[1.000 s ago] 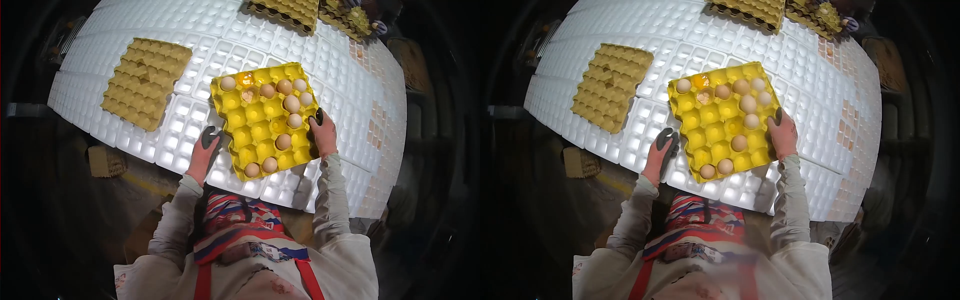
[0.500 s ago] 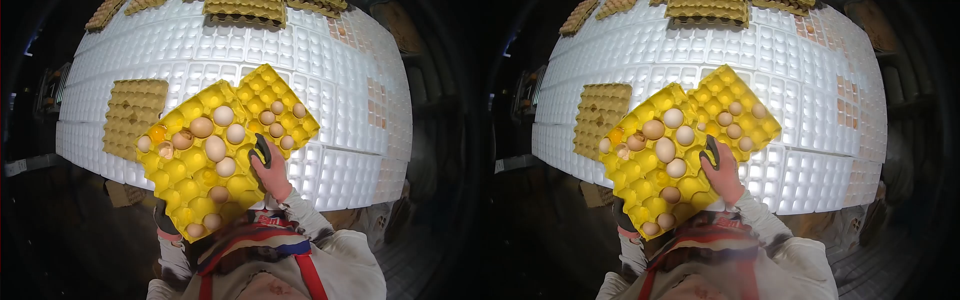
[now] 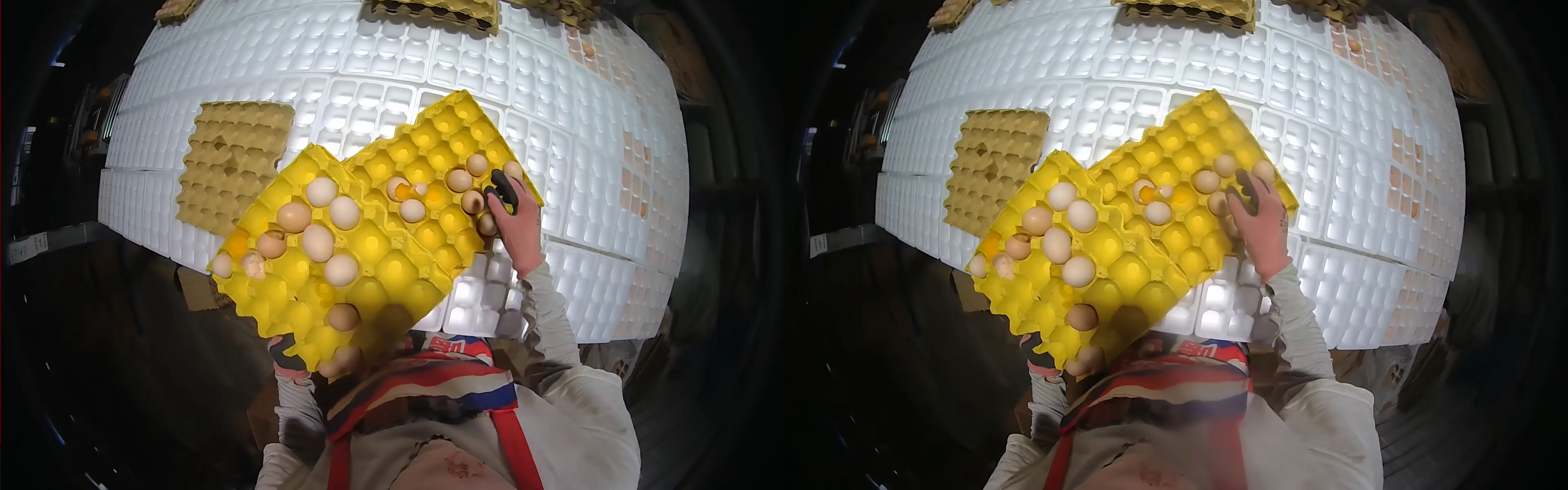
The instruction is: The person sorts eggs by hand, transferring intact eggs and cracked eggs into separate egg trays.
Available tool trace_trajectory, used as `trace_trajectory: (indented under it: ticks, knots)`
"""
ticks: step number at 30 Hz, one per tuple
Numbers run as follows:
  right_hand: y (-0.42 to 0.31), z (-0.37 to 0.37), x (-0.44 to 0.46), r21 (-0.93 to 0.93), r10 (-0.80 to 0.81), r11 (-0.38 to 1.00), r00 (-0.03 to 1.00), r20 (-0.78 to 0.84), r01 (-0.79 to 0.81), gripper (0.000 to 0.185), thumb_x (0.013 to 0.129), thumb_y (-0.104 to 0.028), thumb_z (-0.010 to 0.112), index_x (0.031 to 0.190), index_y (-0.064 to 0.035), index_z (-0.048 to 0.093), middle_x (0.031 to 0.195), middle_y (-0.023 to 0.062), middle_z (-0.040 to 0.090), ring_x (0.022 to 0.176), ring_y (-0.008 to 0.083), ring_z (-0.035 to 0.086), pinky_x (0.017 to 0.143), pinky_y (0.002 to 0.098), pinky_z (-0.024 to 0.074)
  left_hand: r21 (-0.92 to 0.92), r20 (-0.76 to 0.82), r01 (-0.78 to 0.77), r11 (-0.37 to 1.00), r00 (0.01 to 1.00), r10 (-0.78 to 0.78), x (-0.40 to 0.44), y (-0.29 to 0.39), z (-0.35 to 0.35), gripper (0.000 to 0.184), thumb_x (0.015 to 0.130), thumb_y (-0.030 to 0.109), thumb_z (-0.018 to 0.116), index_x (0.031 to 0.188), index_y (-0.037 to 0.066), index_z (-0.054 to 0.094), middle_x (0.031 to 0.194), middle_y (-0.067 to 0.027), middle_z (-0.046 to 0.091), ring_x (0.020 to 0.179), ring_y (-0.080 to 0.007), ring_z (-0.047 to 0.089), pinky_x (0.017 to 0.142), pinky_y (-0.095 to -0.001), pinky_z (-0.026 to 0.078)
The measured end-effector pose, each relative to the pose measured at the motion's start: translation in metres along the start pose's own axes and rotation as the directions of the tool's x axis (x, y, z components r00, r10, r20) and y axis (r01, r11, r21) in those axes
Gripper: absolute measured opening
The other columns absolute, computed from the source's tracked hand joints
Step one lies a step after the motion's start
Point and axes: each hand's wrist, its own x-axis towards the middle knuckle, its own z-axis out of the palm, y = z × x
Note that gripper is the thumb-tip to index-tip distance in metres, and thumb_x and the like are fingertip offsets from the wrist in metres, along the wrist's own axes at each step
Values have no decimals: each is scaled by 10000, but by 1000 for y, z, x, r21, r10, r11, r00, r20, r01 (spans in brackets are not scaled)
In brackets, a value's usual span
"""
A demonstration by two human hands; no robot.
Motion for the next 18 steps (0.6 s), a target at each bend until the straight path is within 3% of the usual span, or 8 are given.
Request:
trace_trajectory:
  ticks: [3, 5, 8, 12, 14, 16, 18]
  knots:
    - [14, -9, 41, -388, -197, 901, 980, 34, 194, 450, 809, -291, 666, 1170, -28, 610, 1095, 136, 613, 1037, 296, 558, 903, 382, 429, 106, 13, -111, 988, 994, 110, 8, -4, 2, 381, 896, 66, 544, 1257, -51, 511, 1216, -148, 586, 1069, -253, 588, 920, -363, 479]
    - [16, 5, 59, -625, -265, 730, 957, 115, 277, 453, 789, -389, 660, 1111, -72, 627, 1060, 108, 625, 1030, 271, 544, 913, 392, 372, 183, 44, -183, 966, 983, 177, 17, -2, 6, 367, 895, 54, 542, 1244, -56, 521, 1205, -146, 594, 1055, -246, 594, 907, -353, 484]
    - [-7, 9, 68, -748, -4, 629, 963, 269, 212, 437, 770, -388, 668, 1086, -88, 629, 1001, 86, 644, 999, 256, 554, 904, 396, 363, 288, 115, -299, 910, 954, 277, 31, 0, 18, 347, 893, 35, 538, 1226, -63, 537, 1187, -142, 605, 1033, -235, 603, 889, -339, 492]
    - [9, -4, 58, -477, -174, 844, 966, 189, 245, 435, 725, -303, 709, 1085, -76, 622, 923, 83, 660, 964, 254, 565, 915, 381, 371, 451, 270, -495, 742, 869, 415, 43, 4, 42, 322, 891, 11, 534, 1201, -73, 557, 1164, -138, 619, 1004, -221, 615, 864, -321, 502]
    - [17, -7, 47, -430, -223, 866, 967, 126, 256, 508, 700, -250, 733, 1158, -68, 611, 995, 97, 664, 990, 258, 567, 940, 373, 374, 514, 318, -548, 660, 836, 447, 44, 11, 52, 315, 889, 9, 531, 1191, -76, 561, 1173, -136, 615, 1010, -220, 613, 868, -323, 502]
    - [22, -7, 42, -391, -241, 884, 967, 83, 254, 575, 681, -230, 758, 1211, -71, 601, 1040, 105, 664, 1002, 257, 573, 957, 364, 379, 275, 167, -346, 897, 936, 310, 47, -12, 51, 349, 872, 27, 527, 1205, -77, 544, 1178, -145, 608, 1030, -235, 604, 890, -345, 496]
    - [20, -5, 46, -440, -262, 848, 955, 139, 297, 541, 717, -218, 729, 1218, -65, 594, 1065, 104, 658, 1040, 268, 559, 965, 375, 373, 155, 126, -272, 950, 959, 254, 49, -20, 51, 367, 864, 28, 513, 1214, -81, 531, 1182, -149, 602, 1043, -247, 599, 905, -359, 492]
